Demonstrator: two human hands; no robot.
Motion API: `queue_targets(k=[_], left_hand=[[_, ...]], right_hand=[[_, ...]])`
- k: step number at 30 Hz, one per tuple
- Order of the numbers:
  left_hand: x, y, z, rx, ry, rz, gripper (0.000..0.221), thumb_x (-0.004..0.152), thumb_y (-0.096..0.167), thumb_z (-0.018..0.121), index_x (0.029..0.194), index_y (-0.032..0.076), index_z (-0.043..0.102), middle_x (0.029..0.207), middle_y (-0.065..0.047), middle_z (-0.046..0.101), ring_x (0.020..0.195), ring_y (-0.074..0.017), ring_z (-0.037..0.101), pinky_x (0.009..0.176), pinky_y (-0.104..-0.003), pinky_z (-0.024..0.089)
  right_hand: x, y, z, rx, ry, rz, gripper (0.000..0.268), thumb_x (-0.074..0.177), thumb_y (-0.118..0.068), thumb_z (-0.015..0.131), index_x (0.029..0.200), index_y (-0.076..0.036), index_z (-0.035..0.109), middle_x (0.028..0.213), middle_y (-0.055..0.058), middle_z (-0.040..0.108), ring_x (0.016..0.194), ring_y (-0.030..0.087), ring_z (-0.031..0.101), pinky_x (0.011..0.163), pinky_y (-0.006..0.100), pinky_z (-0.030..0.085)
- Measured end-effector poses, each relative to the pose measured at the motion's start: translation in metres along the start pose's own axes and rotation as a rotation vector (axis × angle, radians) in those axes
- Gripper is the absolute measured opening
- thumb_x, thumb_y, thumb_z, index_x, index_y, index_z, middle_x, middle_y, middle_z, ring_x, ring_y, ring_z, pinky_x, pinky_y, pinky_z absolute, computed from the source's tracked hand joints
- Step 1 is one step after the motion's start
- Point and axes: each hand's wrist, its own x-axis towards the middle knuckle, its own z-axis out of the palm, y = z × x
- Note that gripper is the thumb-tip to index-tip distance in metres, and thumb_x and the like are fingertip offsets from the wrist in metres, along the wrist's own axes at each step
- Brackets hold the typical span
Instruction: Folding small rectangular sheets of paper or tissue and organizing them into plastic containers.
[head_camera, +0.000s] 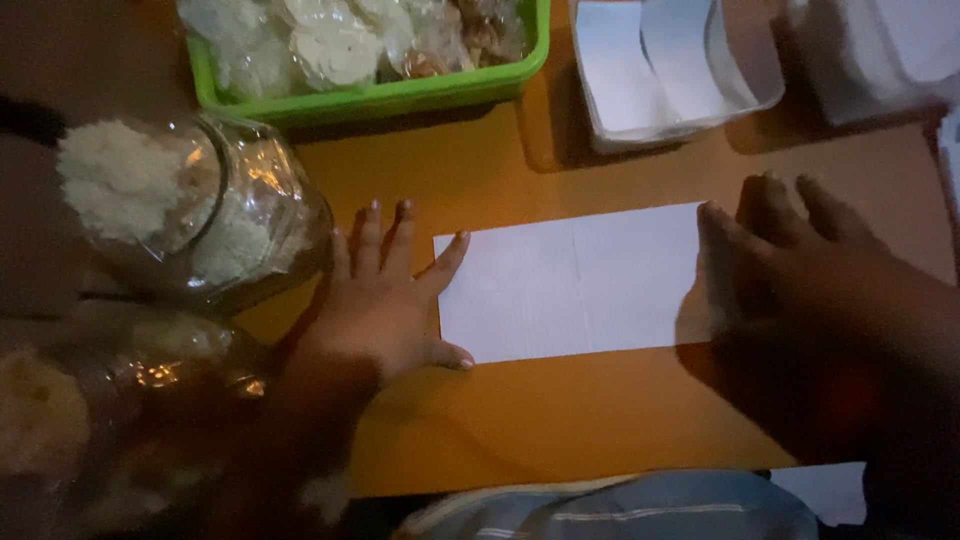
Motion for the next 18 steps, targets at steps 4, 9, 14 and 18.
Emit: queue_targets(k=[4, 9, 14, 18], left_hand=[[-0.002, -0.003, -0.003, -0.007, 0.048, 0.029, 0.147, 0.053, 0.079, 0.100, 0.162, 0.032, 0.014, 0.169, -0.023, -0.008, 0.153, -0.0502, -0.009, 0.117, -0.069, 0.001], [-0.003, -0.019, 0.000, -0.005, 0.523, 0.363, 0.129, 0.027, 0.064, 0.106, 0.135, 0.010, 0.060, 0.134, -0.013, 0.058, 0.128, -0.0385, 0.048, 0.105, -0.057, 0.037], [-0.010, -0.005, -0.012, -0.171, 0.260, 0.467, 0.087, 0.039, 0.047, 0.108, 0.111, 0.016, 0.069, 0.113, -0.004, 0.063, 0.111, -0.0294, 0.054, 0.084, -0.046, 0.046], [-0.010, -0.003, -0.009, -0.145, 0.269, 0.501, 0.069, 0.045, 0.041, 0.105, 0.098, 0.017, 0.067, 0.105, -0.003, 0.063, 0.104, -0.0289, 0.054, 0.082, -0.044, 0.045]], right_hand=[[0.020, 0.073, 0.110, -0.267, 0.158, -0.290, 0.104, 0.074, -0.070, 0.043, 0.161, -0.018, 0.024, 0.162, 0.025, 0.031, 0.159, 0.042, 0.021, 0.127, 0.054, 0.021], [0.017, 0.041, 0.011, 0.414, -0.250, -0.021, 0.042, 0.075, -0.025, 0.077, 0.115, -0.036, 0.078, 0.122, -0.011, 0.075, 0.116, 0.015, 0.070, 0.101, 0.035, 0.054], [0.024, 0.033, 0.025, 0.379, -0.231, -0.378, 0.017, 0.068, -0.021, 0.073, 0.077, -0.035, 0.079, 0.084, -0.012, 0.076, 0.081, 0.011, 0.070, 0.079, 0.032, 0.054], [0.013, -0.016, -0.057, 0.013, -0.278, -0.446, 0.023, 0.089, -0.031, 0.056, 0.067, -0.030, 0.048, 0.066, -0.013, 0.057, 0.060, 0.009, 0.056, 0.060, 0.029, 0.044]])
